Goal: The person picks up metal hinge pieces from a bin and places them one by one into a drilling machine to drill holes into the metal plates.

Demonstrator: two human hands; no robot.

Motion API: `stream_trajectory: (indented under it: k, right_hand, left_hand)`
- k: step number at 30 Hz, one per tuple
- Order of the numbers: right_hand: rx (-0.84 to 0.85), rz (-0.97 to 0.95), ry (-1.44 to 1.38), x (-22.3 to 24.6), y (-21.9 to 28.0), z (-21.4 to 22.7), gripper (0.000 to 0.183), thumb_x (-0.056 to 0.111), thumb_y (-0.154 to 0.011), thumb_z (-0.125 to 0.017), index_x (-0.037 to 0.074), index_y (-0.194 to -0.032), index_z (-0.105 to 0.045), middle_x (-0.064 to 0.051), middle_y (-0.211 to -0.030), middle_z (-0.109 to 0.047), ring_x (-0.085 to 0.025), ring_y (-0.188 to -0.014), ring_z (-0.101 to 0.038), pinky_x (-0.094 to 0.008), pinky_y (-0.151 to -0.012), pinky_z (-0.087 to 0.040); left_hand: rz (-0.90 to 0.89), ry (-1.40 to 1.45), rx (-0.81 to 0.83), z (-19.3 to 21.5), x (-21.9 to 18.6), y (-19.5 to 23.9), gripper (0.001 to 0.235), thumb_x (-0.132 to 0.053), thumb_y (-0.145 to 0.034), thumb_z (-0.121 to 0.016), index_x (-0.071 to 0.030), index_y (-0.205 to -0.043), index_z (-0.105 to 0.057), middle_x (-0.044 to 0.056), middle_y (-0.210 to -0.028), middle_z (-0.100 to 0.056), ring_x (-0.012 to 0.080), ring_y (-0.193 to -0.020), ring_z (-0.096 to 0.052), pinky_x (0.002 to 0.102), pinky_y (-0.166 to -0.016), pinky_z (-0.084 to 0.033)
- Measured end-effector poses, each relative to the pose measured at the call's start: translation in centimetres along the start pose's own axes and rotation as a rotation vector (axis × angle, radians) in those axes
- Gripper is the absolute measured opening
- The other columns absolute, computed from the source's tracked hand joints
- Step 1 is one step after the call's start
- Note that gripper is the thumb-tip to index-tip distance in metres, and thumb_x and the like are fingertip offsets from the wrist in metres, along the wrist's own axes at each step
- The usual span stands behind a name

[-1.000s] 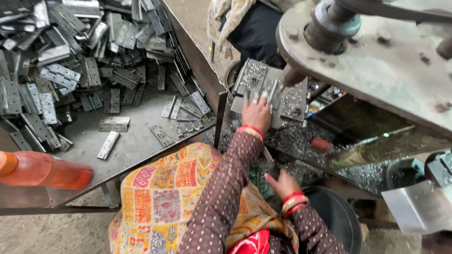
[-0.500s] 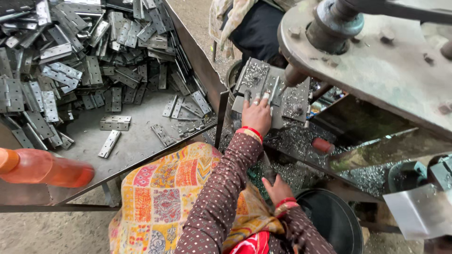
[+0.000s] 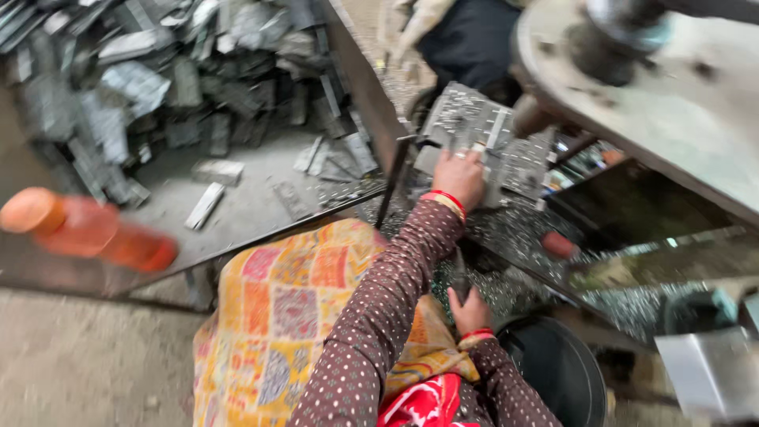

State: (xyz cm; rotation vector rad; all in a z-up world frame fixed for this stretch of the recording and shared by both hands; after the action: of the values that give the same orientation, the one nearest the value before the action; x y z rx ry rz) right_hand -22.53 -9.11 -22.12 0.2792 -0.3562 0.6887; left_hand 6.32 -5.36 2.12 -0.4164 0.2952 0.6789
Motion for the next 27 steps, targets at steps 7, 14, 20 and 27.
stream_trajectory:
  k: [7, 14, 20, 27]
  right_hand:
    - [0.201, 0.008, 0.118, 1.0, -3.2, 4.2, 0.083, 0.071, -0.086, -0.069, -0.010, -0.102, -0.067, -0.032, -0.081, -0.073, -0.046, -0.078, -0.074, -0.053, -0.073, -0.056]
    - [0.367, -0.040, -0.094, 2.4, -5.6, 7.9, 0.049, 0.047, -0.084, -0.076, 0.001, -0.099, -0.072, -0.015, -0.064, -0.068, -0.027, -0.048, -0.065, -0.042, -0.049, -0.053]
    - [0.387, -0.107, -0.148, 2.5, -5.4, 7.9, 0.041, 0.040, -0.089, -0.077, 0.000, -0.099, -0.072, -0.014, -0.059, -0.063, -0.026, -0.041, -0.058, -0.040, -0.043, -0.047]
    - [0.386, -0.136, -0.171, 2.6, -5.1, 8.1, 0.037, 0.038, -0.089, -0.076, 0.002, -0.102, -0.075, -0.012, -0.058, -0.059, -0.024, -0.041, -0.054, -0.039, -0.043, -0.044]
  left_hand:
    - [-0.133, -0.164, -0.706, 9.0, 10.0, 13.1, 0.032, -0.017, -0.076, -0.059, -0.015, -0.108, -0.065, 0.002, -0.108, -0.070, 0.0181, -0.107, -0.069, 0.049, -0.096, -0.048]
    - [0.919, -0.356, -0.556, 7.7, 41.9, 27.6, 0.020, -0.018, -0.098, -0.055, -0.008, -0.113, -0.064, 0.015, -0.097, -0.069, 0.0333, -0.080, -0.071, 0.050, -0.077, -0.056]
    - [0.918, -0.539, -0.424, 7.8, 48.2, 31.9, 0.033, -0.012, -0.096, -0.054, -0.011, -0.129, -0.062, 0.012, -0.108, -0.062, 0.0313, -0.091, -0.070, 0.048, -0.097, -0.051]
    - [0.871, -0.430, -0.430, 8.3, 47.3, 32.1, 0.027, -0.009, -0.096, -0.057, -0.011, -0.122, -0.062, 0.013, -0.109, -0.057, 0.0307, -0.100, -0.065, 0.044, -0.086, -0.052]
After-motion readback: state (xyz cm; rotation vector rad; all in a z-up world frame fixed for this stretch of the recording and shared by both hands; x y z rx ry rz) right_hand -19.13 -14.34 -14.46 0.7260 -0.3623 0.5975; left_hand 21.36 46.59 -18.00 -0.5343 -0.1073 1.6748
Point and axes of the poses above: each hand's wrist, its own y-axis away from the middle knuckle, its own z-axis out of the back of the hand, x = y × z, the point moved 7 cm from there along -y, towards the middle knuckle
